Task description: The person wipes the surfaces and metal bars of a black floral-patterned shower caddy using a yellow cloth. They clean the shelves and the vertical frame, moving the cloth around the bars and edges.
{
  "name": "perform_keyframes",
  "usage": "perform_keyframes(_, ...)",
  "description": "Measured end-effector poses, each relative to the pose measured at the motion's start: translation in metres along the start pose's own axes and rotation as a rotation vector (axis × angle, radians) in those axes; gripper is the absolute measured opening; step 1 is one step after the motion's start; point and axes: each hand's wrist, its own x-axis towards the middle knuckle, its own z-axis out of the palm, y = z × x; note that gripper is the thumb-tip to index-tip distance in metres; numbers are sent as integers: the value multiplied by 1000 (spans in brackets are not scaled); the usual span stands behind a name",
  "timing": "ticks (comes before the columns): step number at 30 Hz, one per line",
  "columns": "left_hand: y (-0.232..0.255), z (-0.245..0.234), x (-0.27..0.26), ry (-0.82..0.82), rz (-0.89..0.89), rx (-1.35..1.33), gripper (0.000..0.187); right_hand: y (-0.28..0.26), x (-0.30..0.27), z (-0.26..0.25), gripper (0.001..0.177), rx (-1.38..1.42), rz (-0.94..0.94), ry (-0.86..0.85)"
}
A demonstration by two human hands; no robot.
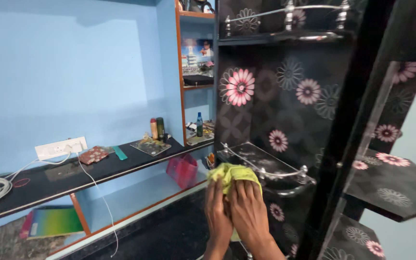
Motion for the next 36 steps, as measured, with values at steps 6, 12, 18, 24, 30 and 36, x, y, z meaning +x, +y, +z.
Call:
perform_keyframes(6,-38,-23,53,-43,131,-220,39,-23,65,34,57,-163,236,-42)
perform_keyframes(12,-64,-24,86,-118,187,-378,34,-22,97,64,75,-369,331,-261)
perform_keyframes(18,-49,-31,85,-203,197,-445,32,9,93,85,72,-152,361,-80)
perform_keyframes(24,-52,-60,95,-93,319,-388,26,2,102,83,58,-287,530,-113)
perform_keyframes(30,-49,-94,119,-60,177,-392,28,-9,100,71,63,-457,636,-93)
perform_keyframes(36,12,-62,164,-323,309,-201,20,1,88,69,67,-448,454,40)
